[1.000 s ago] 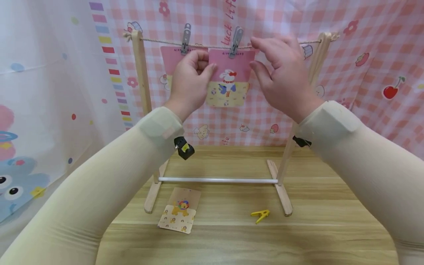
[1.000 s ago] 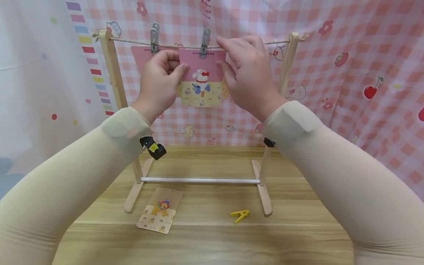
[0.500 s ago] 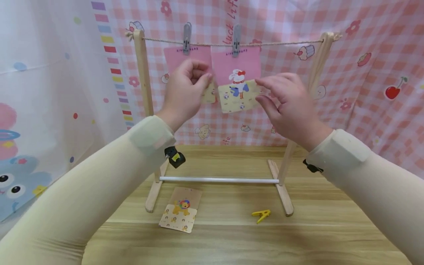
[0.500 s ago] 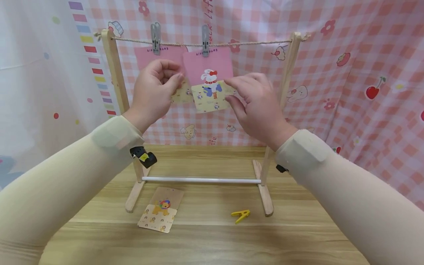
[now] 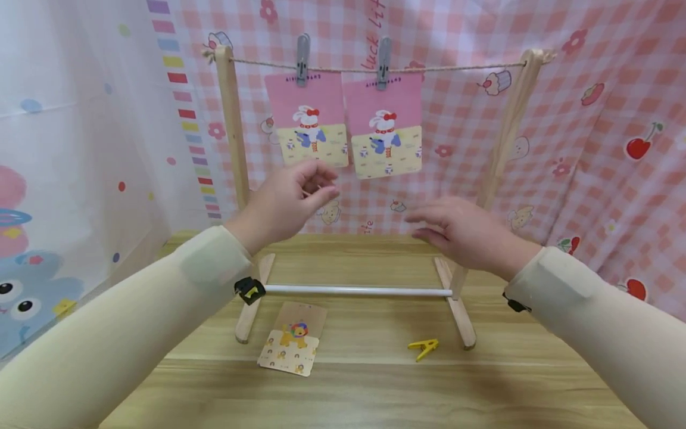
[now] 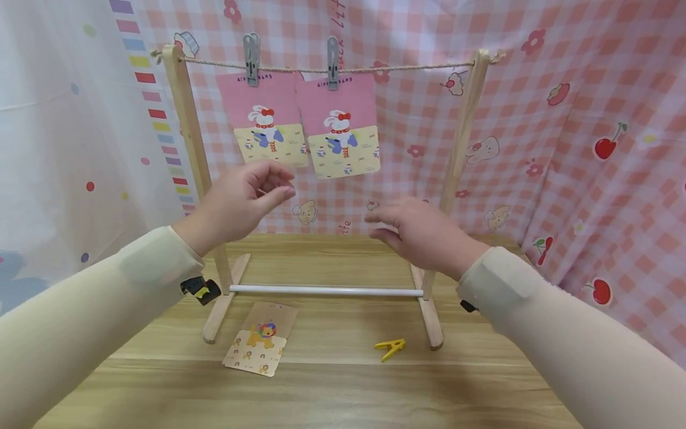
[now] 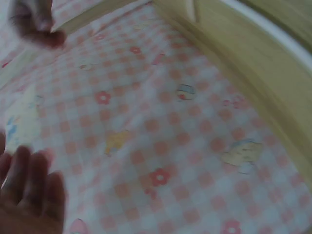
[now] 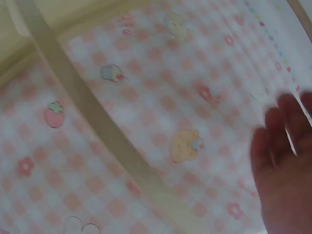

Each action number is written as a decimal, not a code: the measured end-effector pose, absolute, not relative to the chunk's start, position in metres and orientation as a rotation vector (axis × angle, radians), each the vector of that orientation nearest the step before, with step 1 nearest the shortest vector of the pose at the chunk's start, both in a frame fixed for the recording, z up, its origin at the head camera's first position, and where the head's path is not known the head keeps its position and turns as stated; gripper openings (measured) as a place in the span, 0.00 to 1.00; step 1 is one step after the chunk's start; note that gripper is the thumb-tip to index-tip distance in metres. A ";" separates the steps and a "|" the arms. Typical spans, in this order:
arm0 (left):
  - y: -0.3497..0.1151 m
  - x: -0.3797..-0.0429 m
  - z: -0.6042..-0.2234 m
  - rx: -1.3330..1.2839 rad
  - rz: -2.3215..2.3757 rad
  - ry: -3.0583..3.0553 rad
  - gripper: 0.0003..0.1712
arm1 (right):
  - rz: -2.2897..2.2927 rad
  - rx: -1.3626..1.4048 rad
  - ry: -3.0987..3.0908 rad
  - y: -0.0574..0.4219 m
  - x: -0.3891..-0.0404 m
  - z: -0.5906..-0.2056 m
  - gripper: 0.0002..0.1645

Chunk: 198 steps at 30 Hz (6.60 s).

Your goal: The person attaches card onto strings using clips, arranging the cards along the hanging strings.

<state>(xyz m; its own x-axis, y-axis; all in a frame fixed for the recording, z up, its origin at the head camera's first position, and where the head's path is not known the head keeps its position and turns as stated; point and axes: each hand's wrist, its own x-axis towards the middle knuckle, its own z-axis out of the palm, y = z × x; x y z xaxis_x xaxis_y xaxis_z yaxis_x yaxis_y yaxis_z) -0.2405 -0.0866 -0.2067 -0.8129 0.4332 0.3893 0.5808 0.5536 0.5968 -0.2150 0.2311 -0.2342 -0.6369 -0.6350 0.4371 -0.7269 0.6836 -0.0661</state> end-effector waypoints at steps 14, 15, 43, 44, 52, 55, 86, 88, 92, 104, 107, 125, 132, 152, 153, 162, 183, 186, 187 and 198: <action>-0.120 -0.233 -0.298 -0.966 -0.249 -3.266 0.37 | 0.121 1.188 -3.021 0.241 -0.205 -0.304 0.17; -0.122 -0.231 -0.304 -0.957 -0.249 -3.298 0.38 | 0.125 1.199 -3.033 0.241 -0.204 -0.310 0.17; -0.128 -0.214 -0.372 -0.854 -0.187 -3.426 0.49 | 0.069 1.437 -2.902 0.238 -0.191 -0.384 0.12; -0.128 -0.214 -0.373 -0.856 -0.187 -3.422 0.50 | 0.066 1.435 -2.897 0.238 -0.191 -0.384 0.12; -0.126 -0.212 -0.374 -0.844 -0.171 -3.404 0.50 | 0.052 1.423 -2.862 0.236 -0.189 -0.388 0.11; -0.126 -0.212 -0.373 -0.851 -0.164 -3.396 0.49 | 0.054 1.424 -2.859 0.236 -0.189 -0.389 0.11; -0.125 -0.215 -0.374 -0.834 -0.235 -3.390 0.54 | 0.103 1.409 -2.903 0.239 -0.189 -0.394 0.10; -0.125 -0.215 -0.374 -0.826 -0.246 -3.397 0.55 | 0.101 1.408 -2.899 0.239 -0.189 -0.394 0.11; -0.125 -0.217 -0.375 -0.772 -0.269 -3.422 0.58 | 0.095 1.402 -2.899 0.239 -0.189 -0.395 0.11; -0.126 -0.220 -0.374 -0.715 -0.308 -3.450 0.61 | 0.059 1.401 -2.894 0.238 -0.189 -0.391 0.11; -0.126 -0.220 -0.374 -0.718 -0.323 -3.446 0.61 | 0.042 1.392 -2.899 0.236 -0.189 -0.391 0.11; -0.126 -0.221 -0.381 -0.670 -0.391 -3.368 0.54 | 0.062 1.383 -2.914 0.235 -0.186 -0.389 0.14; -0.124 -0.223 -0.383 -0.659 -0.422 -3.342 0.49 | 0.098 1.346 -2.950 0.235 -0.187 -0.390 0.12; -0.126 -0.232 -0.384 -0.679 -0.669 -3.230 0.34 | 0.190 1.209 -2.933 0.238 -0.188 -0.389 0.12; -0.126 -0.233 -0.384 -0.679 -0.696 -3.226 0.33 | 0.190 1.208 -2.923 0.238 -0.188 -0.389 0.13; -0.121 -0.234 -0.378 -0.603 -0.939 -3.209 0.28 | 0.180 1.151 -2.888 0.238 -0.188 -0.386 0.16; -0.114 -0.232 -0.366 -0.670 -1.090 -3.064 0.18 | 0.334 1.070 -2.834 0.239 -0.191 -0.379 0.17; -0.112 -0.232 -0.365 -0.675 -1.108 -3.042 0.18 | 0.385 1.058 -2.832 0.239 -0.192 -0.376 0.16; -0.111 -0.232 -0.364 -0.678 -1.117 -3.035 0.17 | 0.399 1.053 -2.829 0.239 -0.192 -0.375 0.15; -0.104 -0.232 -0.358 -0.701 -1.268 -2.963 0.13 | 0.429 1.036 -2.732 0.240 -0.195 -0.369 0.18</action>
<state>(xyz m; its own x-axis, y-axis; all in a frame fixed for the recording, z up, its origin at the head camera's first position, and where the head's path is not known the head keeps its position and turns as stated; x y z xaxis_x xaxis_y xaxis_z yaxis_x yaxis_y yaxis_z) -0.2316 -0.1037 -0.3582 -0.8980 0.4395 0.0226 0.3198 0.6164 0.7196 -0.1951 0.2400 -0.3689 -0.7385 -0.6162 0.2739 -0.6705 0.7142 -0.2010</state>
